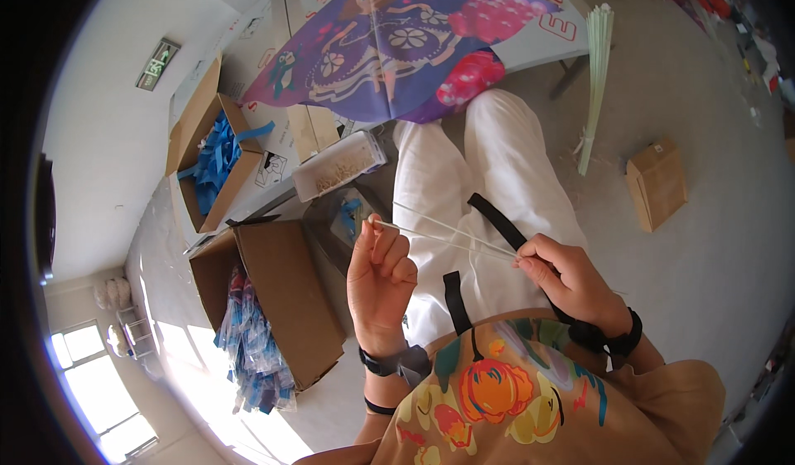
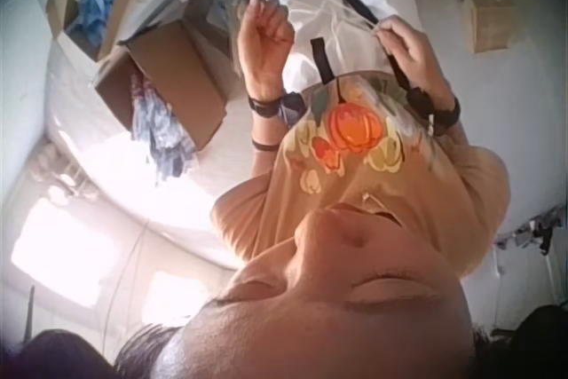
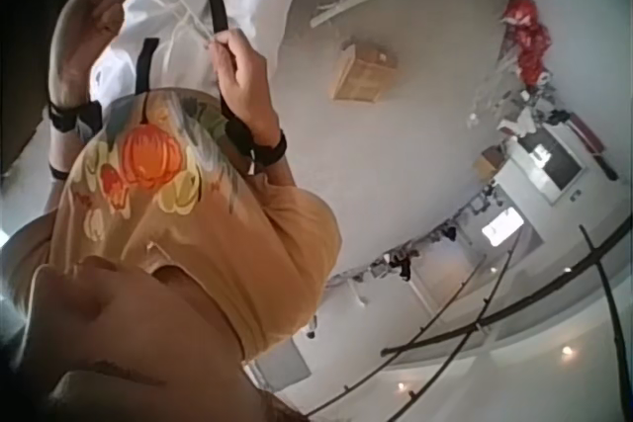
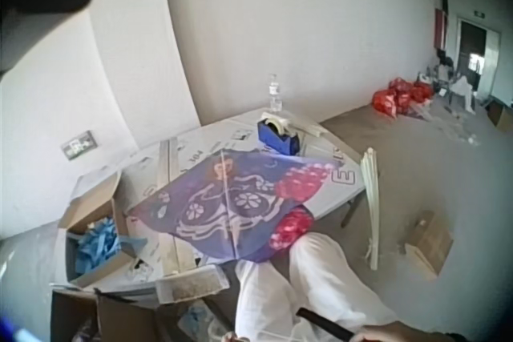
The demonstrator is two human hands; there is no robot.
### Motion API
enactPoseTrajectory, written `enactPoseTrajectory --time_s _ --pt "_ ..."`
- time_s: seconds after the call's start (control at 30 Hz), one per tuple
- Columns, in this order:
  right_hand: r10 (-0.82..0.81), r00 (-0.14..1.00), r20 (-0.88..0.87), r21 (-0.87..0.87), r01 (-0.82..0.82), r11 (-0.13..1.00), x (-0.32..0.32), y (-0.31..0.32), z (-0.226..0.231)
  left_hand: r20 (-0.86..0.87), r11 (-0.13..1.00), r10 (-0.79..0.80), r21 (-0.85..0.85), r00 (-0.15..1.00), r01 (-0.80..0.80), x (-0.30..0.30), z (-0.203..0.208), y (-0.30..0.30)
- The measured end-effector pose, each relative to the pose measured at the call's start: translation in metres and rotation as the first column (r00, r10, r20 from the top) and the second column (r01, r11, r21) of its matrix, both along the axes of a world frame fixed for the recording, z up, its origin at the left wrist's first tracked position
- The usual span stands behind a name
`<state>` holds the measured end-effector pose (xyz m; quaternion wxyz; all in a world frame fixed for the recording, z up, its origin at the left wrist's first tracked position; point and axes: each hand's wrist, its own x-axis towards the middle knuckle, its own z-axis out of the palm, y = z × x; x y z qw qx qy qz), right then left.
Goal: Assembling a toy kite by inserting structural support sticks into fabric pockets and securing the frame.
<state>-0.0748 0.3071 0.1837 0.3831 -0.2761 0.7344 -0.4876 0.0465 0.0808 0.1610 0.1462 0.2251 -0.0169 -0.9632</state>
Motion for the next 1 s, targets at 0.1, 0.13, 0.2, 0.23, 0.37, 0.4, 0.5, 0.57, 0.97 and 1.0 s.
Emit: enactPoseTrajectory --time_s 0.1,0.13,0.2,0.23,0.37,0.4,0.5,0.57,0.97,1.0 --pt "-0.026 1.000 -0.004 0.003 0.026 1.000 0.002 0.000 0.000 -0.039 0.993 -0.010 -0.120 0.999 0.005 -0.002 -0.003 0.000" --pt "-0.039 0.999 0.002 0.001 0.039 0.999 0.002 -0.001 0.000 0.035 0.993 -0.011 -0.113 0.999 0.015 -0.002 -0.001 -0.001" --pt "-0.053 0.999 0.006 0.000 0.053 0.999 0.003 -0.001 -0.001 0.108 0.994 -0.012 -0.105 0.994 0.023 -0.002 0.000 -0.003" --pt "-0.046 0.999 -0.007 -0.006 0.046 0.999 0.003 -0.001 -0.002 0.095 0.999 0.039 -0.018 0.995 -0.038 -0.002 -0.001 -0.004" --pt "-0.022 0.999 -0.030 0.000 0.022 1.000 0.005 -0.001 -0.001 -0.016 0.994 0.109 0.014 0.994 -0.109 0.008 -0.018 -0.008" --pt "-0.021 0.999 -0.030 0.000 0.021 1.000 0.005 0.000 -0.001 -0.016 0.994 0.110 0.015 0.994 -0.110 0.010 -0.021 -0.007" --pt "-0.020 1.000 -0.016 0.004 0.020 1.000 0.006 0.000 -0.002 -0.031 0.988 0.127 -0.080 0.991 -0.129 0.011 -0.022 -0.005" --pt "-0.019 0.999 -0.045 -0.011 0.018 1.000 0.007 -0.001 -0.002 0.010 0.948 0.102 -0.303 0.995 -0.094 0.011 -0.021 -0.003" --pt "-0.015 0.996 -0.087 -0.027 0.012 1.000 0.011 0.001 0.000 0.041 0.939 0.107 -0.333 0.993 -0.088 0.014 -0.022 0.001" --pt "-0.013 0.996 -0.085 -0.027 0.011 1.000 0.011 0.000 0.000 0.044 0.939 0.109 -0.333 0.993 -0.088 0.014 -0.022 0.002"
